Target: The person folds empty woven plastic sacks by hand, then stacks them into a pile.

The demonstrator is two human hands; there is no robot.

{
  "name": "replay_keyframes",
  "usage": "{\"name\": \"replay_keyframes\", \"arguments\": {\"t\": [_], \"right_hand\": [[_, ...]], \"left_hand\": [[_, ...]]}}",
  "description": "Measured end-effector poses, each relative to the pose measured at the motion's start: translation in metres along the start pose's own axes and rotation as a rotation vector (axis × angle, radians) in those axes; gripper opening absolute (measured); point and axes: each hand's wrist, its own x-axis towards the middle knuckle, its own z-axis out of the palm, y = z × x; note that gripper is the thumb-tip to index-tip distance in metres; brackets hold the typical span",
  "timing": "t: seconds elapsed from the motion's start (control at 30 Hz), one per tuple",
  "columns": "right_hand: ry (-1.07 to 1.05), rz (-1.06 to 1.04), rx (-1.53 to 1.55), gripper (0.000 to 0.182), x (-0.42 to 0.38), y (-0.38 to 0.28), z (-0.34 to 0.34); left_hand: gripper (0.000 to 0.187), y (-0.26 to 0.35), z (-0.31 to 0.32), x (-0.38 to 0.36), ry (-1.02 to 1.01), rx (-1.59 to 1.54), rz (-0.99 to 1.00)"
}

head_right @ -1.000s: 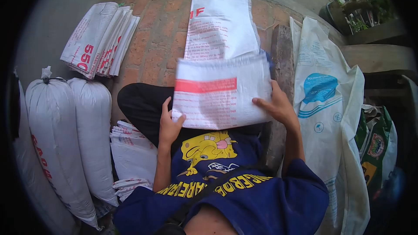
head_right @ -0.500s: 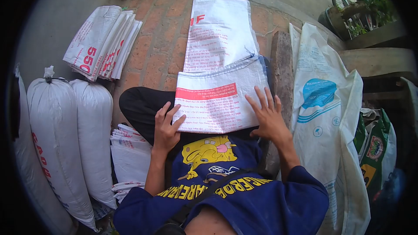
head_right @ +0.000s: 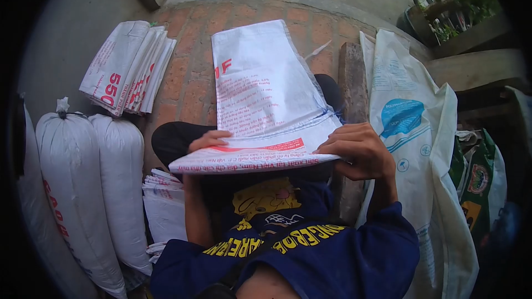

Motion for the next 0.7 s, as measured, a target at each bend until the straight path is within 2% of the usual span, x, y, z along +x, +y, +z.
{"name": "replay_keyframes", "arguments": {"t": [0.07, 0.1, 0.13, 0.17, 0.2, 0.27, 0.37, 0.4, 0.47, 0.5, 0.57, 0.63, 0.67, 0.7], "right_hand": [[-0.053, -0.054, -0.04, 0.042, 0.002, -0.001, -0.008], [-0.051, -0.048, -0.042, 0.042, 0.001, -0.002, -0.014], [0.032, -0.044, 0.081, 0.051, -0.001, -0.001, -0.022], [0.112, -0.041, 0.208, 0.062, -0.005, 0.002, -0.028], [0.154, 0.096, 0.302, 0.1, -0.018, 0.006, -0.027], [0.27, 0.27, 0.414, 0.125, -0.032, 0.021, -0.015], [0.209, 0.42, 0.407, 0.137, -0.049, 0.059, 0.0], [0.192, 0.433, 0.359, 0.127, -0.045, 0.063, 0.013], [-0.085, 0.553, -0.271, 0.118, -0.076, 0.095, 0.037], [-0.082, 0.553, -0.271, 0.118, -0.07, 0.096, 0.043], [0.295, 0.372, 0.023, 0.105, -0.048, 0.103, 0.059], [0.557, 0.295, 0.499, 0.079, -0.037, 0.128, 0.072], [0.587, 0.286, 0.136, 0.063, -0.039, 0.139, 0.082], [0.439, 0.217, -0.016, 0.049, -0.033, 0.124, 0.073]], "left_hand": [[0.038, -0.023, 0.009, -0.006, -0.195, -0.361, -0.085], [0.04, -0.021, 0.015, -0.013, -0.157, -0.349, -0.149], [0.04, -0.023, 0.016, -0.014, -0.157, -0.349, -0.149], [0.042, -0.023, 0.016, -0.016, -0.09, -0.27, -0.039], [0.044, -0.022, 0.015, -0.02, -0.02, -0.186, 0.066], [0.043, -0.024, 0.006, -0.023, 0.032, -0.203, 0.111], [0.04, -0.022, -0.011, -0.02, 0.029, -0.315, 0.303], [0.04, -0.022, -0.015, -0.016, 0.031, -0.316, 0.302], [0.038, -0.014, -0.021, -0.009, -0.057, -0.378, 0.374], [0.045, -0.007, -0.014, -0.009, 0.04, -0.357, 0.296], [0.041, -0.005, -0.016, -0.013, -0.004, -0.387, 0.261], [0.04, -0.001, -0.018, -0.014, -0.071, -0.427, 0.192], [0.042, -0.005, -0.016, -0.018, -0.082, -0.457, 0.18], [0.042, -0.002, -0.013, -0.019, -0.094, -0.457, 0.179]]}}
